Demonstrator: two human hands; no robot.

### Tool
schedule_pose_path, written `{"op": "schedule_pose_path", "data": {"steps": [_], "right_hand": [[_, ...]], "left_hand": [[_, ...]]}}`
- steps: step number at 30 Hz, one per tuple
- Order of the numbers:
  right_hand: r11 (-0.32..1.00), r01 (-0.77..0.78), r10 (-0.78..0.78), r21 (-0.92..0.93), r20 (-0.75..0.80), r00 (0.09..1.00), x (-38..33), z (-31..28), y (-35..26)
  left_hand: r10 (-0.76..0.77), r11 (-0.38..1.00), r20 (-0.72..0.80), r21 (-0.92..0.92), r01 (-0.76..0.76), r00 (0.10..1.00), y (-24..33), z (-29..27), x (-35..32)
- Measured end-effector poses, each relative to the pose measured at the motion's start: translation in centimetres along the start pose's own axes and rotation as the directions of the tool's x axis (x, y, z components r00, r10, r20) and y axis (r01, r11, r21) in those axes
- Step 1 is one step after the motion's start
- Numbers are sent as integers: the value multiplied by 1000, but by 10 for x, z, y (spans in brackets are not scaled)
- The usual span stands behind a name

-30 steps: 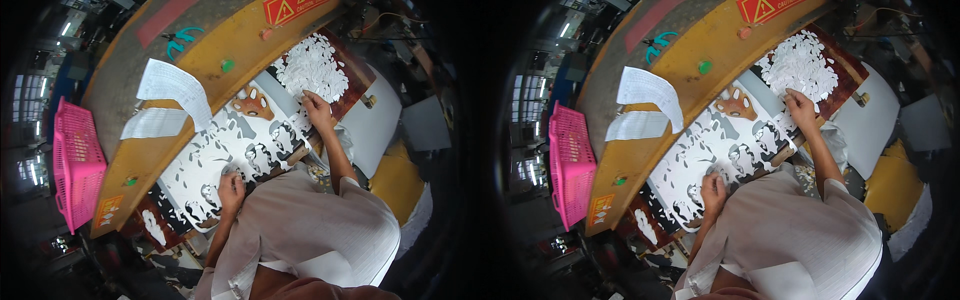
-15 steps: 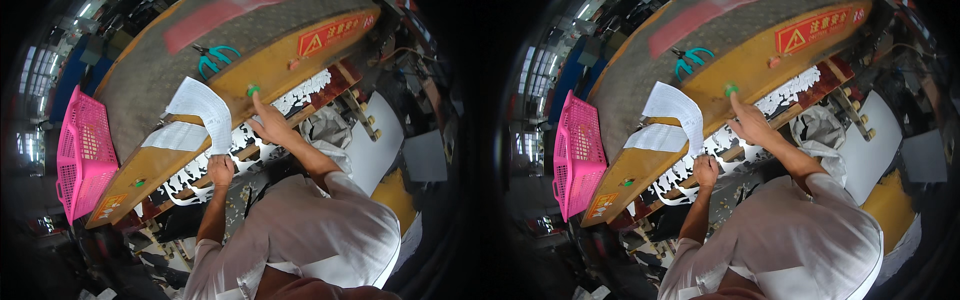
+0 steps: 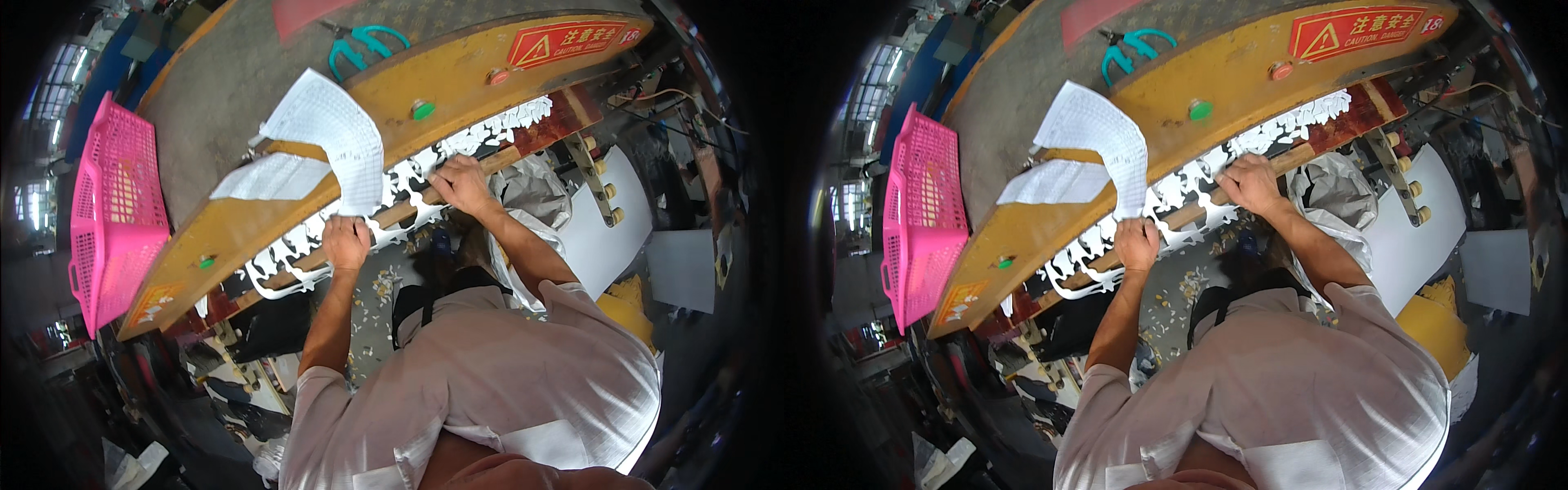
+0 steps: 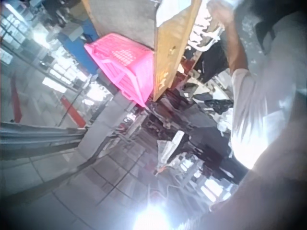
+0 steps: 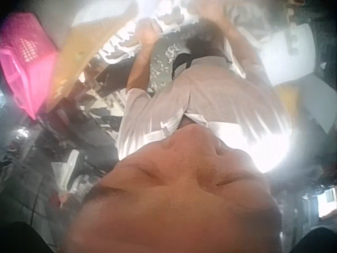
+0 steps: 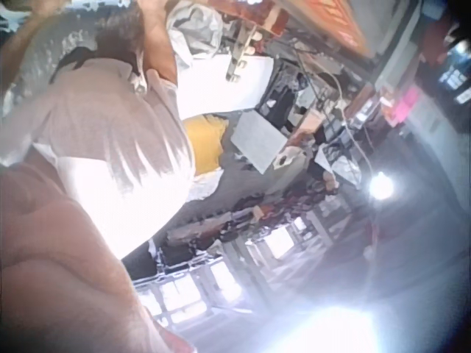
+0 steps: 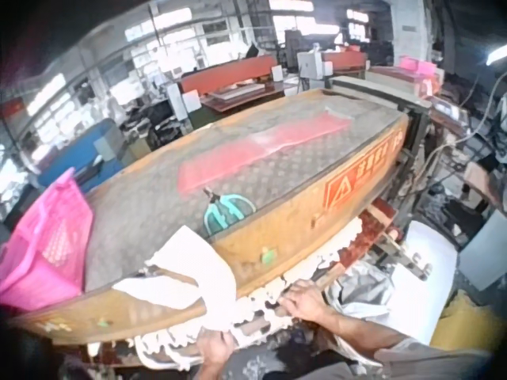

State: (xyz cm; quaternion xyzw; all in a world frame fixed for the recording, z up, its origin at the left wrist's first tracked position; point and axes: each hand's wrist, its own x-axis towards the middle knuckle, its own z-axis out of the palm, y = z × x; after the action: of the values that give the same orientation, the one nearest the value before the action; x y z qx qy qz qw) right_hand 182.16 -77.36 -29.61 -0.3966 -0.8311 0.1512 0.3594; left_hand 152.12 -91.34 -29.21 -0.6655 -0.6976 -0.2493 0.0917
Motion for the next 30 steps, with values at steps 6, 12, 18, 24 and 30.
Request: {"op": "schedule_pose_path", "data": {"steps": [6, 12, 18, 24, 30], "right_hand": [[1000, -20, 20, 19, 9, 1000, -7, -2, -10], [976, -152, 129, 158, 152, 980, -28, -65, -36], [970, -240, 243, -39, 137, 960, 14, -53, -45], [898, -185, 309, -399, 273, 911, 12, 0, -84], [937, -345, 303, 52, 370, 878, 43, -37, -63]], "left_hand": [[-43, 992, 2, -115, 43, 999, 1, -6, -11], [-219, 881, 74, -413, 229, 973, 37, -59, -47], [44, 887, 90, -462, 3, 995, 106, -49, -21], [336, 886, 73, -364, -288, 939, 140, -6, -20], [336, 868, 100, -418, -267, 936, 130, -6, -27]]}}
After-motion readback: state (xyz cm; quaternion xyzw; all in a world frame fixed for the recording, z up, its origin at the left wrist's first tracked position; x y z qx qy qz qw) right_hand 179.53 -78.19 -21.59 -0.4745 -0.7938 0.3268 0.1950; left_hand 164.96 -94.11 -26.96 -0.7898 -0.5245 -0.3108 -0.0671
